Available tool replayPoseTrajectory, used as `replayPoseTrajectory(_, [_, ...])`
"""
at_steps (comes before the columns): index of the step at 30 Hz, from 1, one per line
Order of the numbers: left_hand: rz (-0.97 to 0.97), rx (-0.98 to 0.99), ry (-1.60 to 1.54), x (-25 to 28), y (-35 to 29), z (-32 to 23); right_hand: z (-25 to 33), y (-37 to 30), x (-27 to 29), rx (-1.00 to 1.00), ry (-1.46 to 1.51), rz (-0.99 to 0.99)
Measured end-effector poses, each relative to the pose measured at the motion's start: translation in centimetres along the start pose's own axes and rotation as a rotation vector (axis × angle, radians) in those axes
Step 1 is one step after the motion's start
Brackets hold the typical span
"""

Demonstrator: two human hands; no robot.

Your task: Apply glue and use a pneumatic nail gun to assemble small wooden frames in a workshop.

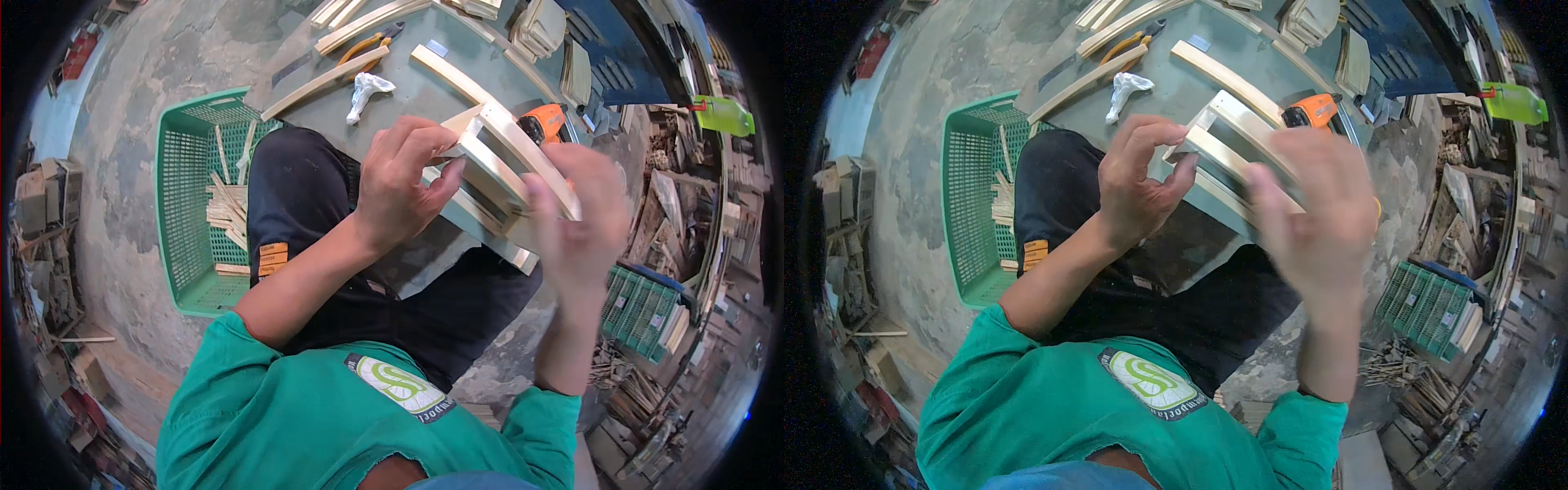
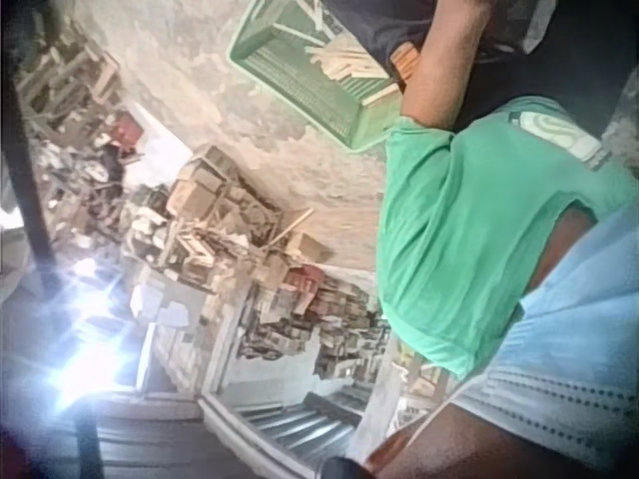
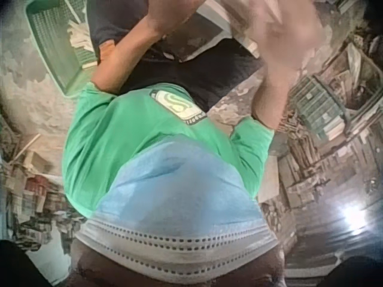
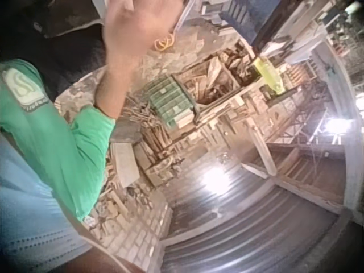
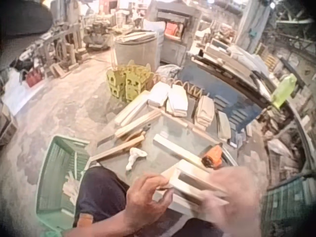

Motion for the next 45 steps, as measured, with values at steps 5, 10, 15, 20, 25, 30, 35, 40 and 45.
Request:
replayPoseTrajectory(5, [-0.072,-0.087,0.001,0.0,0.3,-0.3,2.8,0.0,-5.0,0.061,-0.026,0.003])
replayPoseTrajectory(10, [-0.088,-0.102,0.032,0.0,0.4,-0.5,1.9,-0.4,-5.7,-0.006,-0.018,-0.057])
replayPoseTrajectory(15, [-0.104,-0.123,0.044,0.4,0.6,-0.6,2.2,-0.2,-5.9,0.012,0.008,-0.043])
replayPoseTrajectory(20, [-0.096,-0.165,0.053,0.4,0.6,-0.8,1.9,-0.3,-6.0,-0.019,0.044,-0.055])
replayPoseTrajectory(25, [-0.081,-0.175,0.046,0.2,0.7,-0.7,1.9,-0.3,-5.9,-0.004,0.024,-0.072])
replayPoseTrajectory(30, [-0.071,-0.197,0.046,0.2,0.6,-0.7,2.0,-0.9,-5.5,0.01,0.009,-0.104])
replayPoseTrajectory(35, [-0.022,-0.197,0.053,0.3,0.6,-0.9,2.4,-3.5,-3.0,-0.069,-0.15,-0.11])
replayPoseTrajectory(40, [-0.023,-0.213,0.034,-0.1,0.7,-1.0,1.1,-5.8,-2.5,-0.157,-0.198,-0.152])
replayPoseTrajectory(45, [-0.018,-0.216,0.019,-0.2,0.7,-0.9,0.5,-6.9,-2.8,-0.101,-0.219,-0.258])
Point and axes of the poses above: each hand's wrist, its own y-axis towards the middle knuckle, its own x-axis out of the back of the hand, z = x × y, the point moved 10 cm from there along y, towards the middle knuckle, and after that the axes turned 3 degrees about -y, right-handed, at the moved point
